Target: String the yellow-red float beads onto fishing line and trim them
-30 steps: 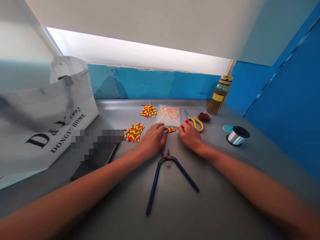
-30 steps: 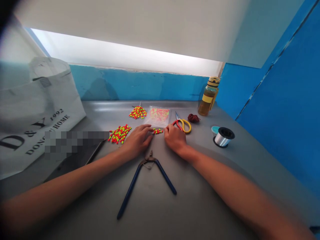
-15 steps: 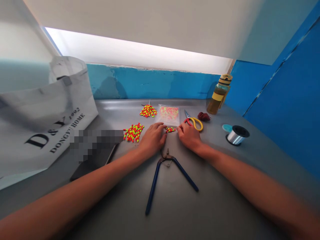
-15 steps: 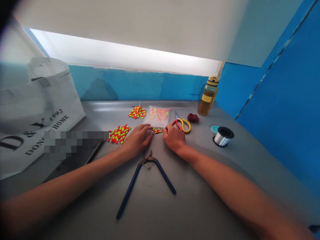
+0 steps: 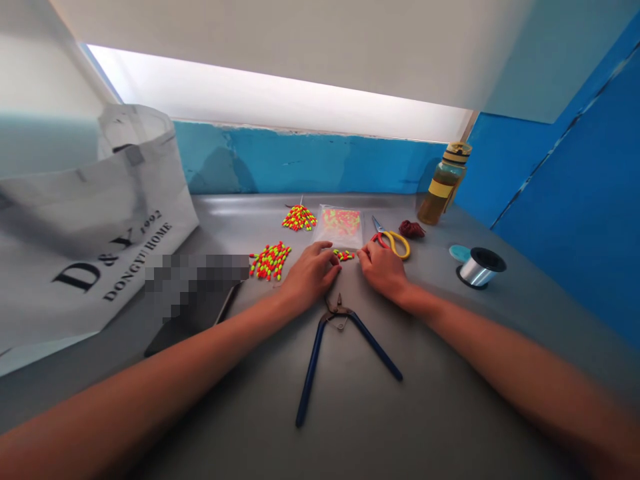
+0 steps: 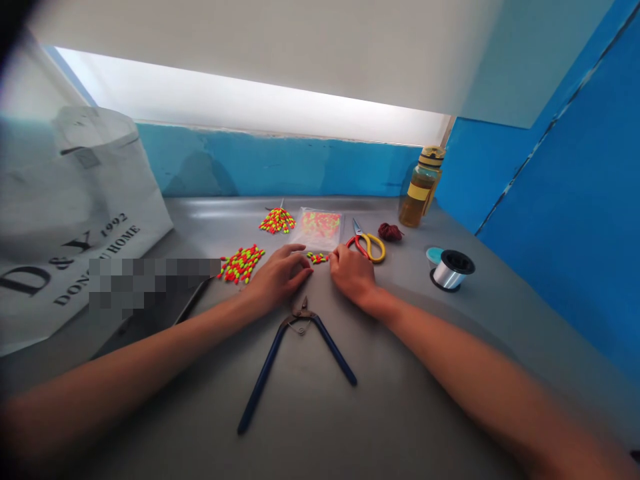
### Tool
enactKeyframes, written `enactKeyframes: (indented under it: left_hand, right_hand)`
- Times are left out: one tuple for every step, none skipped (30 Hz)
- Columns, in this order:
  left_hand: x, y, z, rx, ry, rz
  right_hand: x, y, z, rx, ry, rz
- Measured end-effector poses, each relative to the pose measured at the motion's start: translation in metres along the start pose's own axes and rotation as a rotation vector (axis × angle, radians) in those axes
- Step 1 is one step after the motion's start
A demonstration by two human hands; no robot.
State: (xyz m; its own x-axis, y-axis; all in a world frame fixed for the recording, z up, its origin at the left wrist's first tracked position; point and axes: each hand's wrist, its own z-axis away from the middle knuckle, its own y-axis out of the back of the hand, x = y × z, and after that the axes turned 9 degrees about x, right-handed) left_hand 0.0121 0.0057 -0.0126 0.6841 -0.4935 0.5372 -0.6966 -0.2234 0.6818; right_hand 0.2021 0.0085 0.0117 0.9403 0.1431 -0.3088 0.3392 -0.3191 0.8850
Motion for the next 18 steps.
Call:
enactKeyframes:
  left_hand:
    - [0.000, 0.000, 0.000, 0.012, -0.009, 0.010]
    - [0.001, 0.001, -0.001, 0.035, -0.013, 0.028]
    - [0.003, 0.001, -0.001, 0.067, -0.006, 0.056]
    - [0.005, 0.002, -0.002, 0.099, 0.022, 0.097]
    - [0.009, 0.003, -0.003, 0.126, 0.071, 0.152]
    - [0.013, 0.004, -0.004, 0.141, 0.147, 0.231]
    - [0.018, 0.005, -0.005, 0.123, 0.252, 0.323]
    - [0.022, 0.006, -0.005, 0.096, 0.354, 0.445]
    - [0.025, 0.006, -0.006, 0.086, 0.441, 0.580]
    - [0.028, 0.007, -0.006, 0.076, 0.514, 0.693]
    - [0.030, 0.007, -0.007, 0.071, 0.573, 0.788]
    - [0.030, 0.007, -0.007, 0.071, 0.622, 0.865]
    - [0.030, 0.007, -0.007, 0.068, 0.663, 0.923]
    - [0.029, 0.008, -0.007, 0.062, 0.699, 0.972]
    - [0.029, 0.009, -0.008, 0.054, 0.729, 1.016]
    - [0.028, 0.010, -0.009, 0.044, 0.755, 1.057]
    - [0.028, 0.011, -0.010, 0.032, 0.777, 1.095]
    - [0.027, 0.013, -0.011, 0.023, 0.797, 1.127]
  right_hand:
    - [0.000, 0.000, 0.000, 0.011, -0.005, -0.010]
    - [0.001, 0.000, 0.001, 0.023, -0.009, -0.022]
    - [0.001, 0.000, 0.001, 0.039, -0.011, -0.036]
    - [0.002, -0.001, 0.001, 0.058, -0.011, -0.052]
    - [0.002, -0.001, 0.001, 0.080, -0.008, -0.070]
    - [0.002, -0.002, 0.002, 0.104, -0.002, -0.093]
    - [0.002, -0.002, 0.002, 0.131, 0.005, -0.121]
    - [0.002, -0.002, 0.002, 0.160, 0.012, -0.153]
    - [0.001, -0.002, 0.003, 0.189, 0.018, -0.188]
    - [0.001, -0.002, 0.004, 0.219, 0.025, -0.222]
    - [0.000, -0.002, 0.005, 0.246, 0.034, -0.253]
    - [-0.002, -0.001, 0.006, 0.271, 0.048, -0.279]
    - [-0.003, 0.000, 0.007, 0.293, 0.065, -0.298]
    - [-0.004, 0.001, 0.009, 0.310, 0.086, -0.312]
    - [-0.005, 0.002, 0.010, 0.324, 0.109, -0.322]
    - [-0.006, 0.002, 0.011, 0.333, 0.131, -0.330]
    - [-0.007, 0.003, 0.013, 0.339, 0.152, -0.336]
    - [-0.007, 0.003, 0.014, 0.343, 0.172, -0.342]
